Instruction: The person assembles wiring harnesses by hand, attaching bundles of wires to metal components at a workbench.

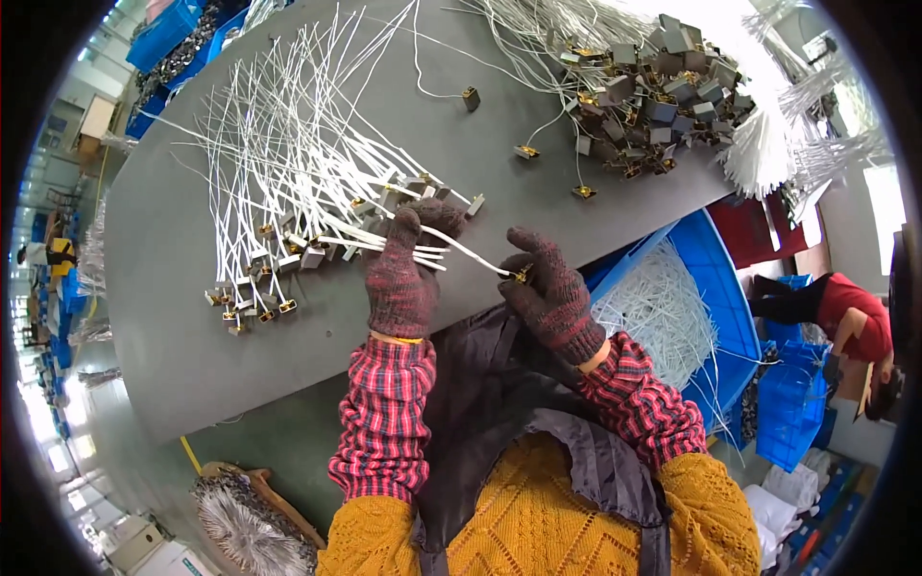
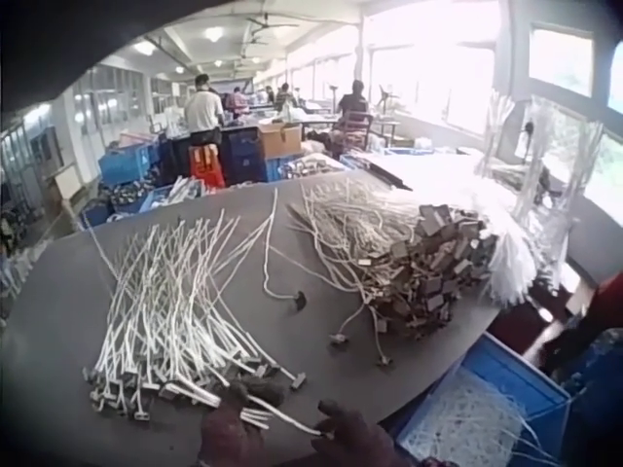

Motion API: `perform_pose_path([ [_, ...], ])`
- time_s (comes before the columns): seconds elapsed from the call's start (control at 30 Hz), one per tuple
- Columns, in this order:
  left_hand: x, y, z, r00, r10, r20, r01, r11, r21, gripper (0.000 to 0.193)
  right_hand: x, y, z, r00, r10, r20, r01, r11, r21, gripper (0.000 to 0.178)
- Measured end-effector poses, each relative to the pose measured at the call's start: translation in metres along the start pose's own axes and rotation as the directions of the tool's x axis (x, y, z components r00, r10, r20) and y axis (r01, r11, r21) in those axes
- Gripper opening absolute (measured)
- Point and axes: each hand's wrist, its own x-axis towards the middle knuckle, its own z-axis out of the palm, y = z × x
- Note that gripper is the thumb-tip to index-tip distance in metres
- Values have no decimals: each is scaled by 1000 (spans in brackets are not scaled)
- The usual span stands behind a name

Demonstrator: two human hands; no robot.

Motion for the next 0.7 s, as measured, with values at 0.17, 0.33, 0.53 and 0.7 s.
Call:
perform_pose_path([
  [0.17,-17,-13,19,1000,-15,-15,13,993,-120,42,-9,2,-5,997,-67,-27,65,997,-52,60],
  [0.33,-36,-10,23,991,2,130,8,997,-73,29,-20,-4,-14,993,-105,-47,101,992,-77,59],
  [0.53,-57,15,35,941,-281,191,188,899,395,22,-27,-22,-26,989,-142,-38,131,969,-211,60],
  [0.7,-73,18,49,940,-299,161,224,902,369,26,-36,-27,-28,981,-191,-29,181,962,-203,62],
])
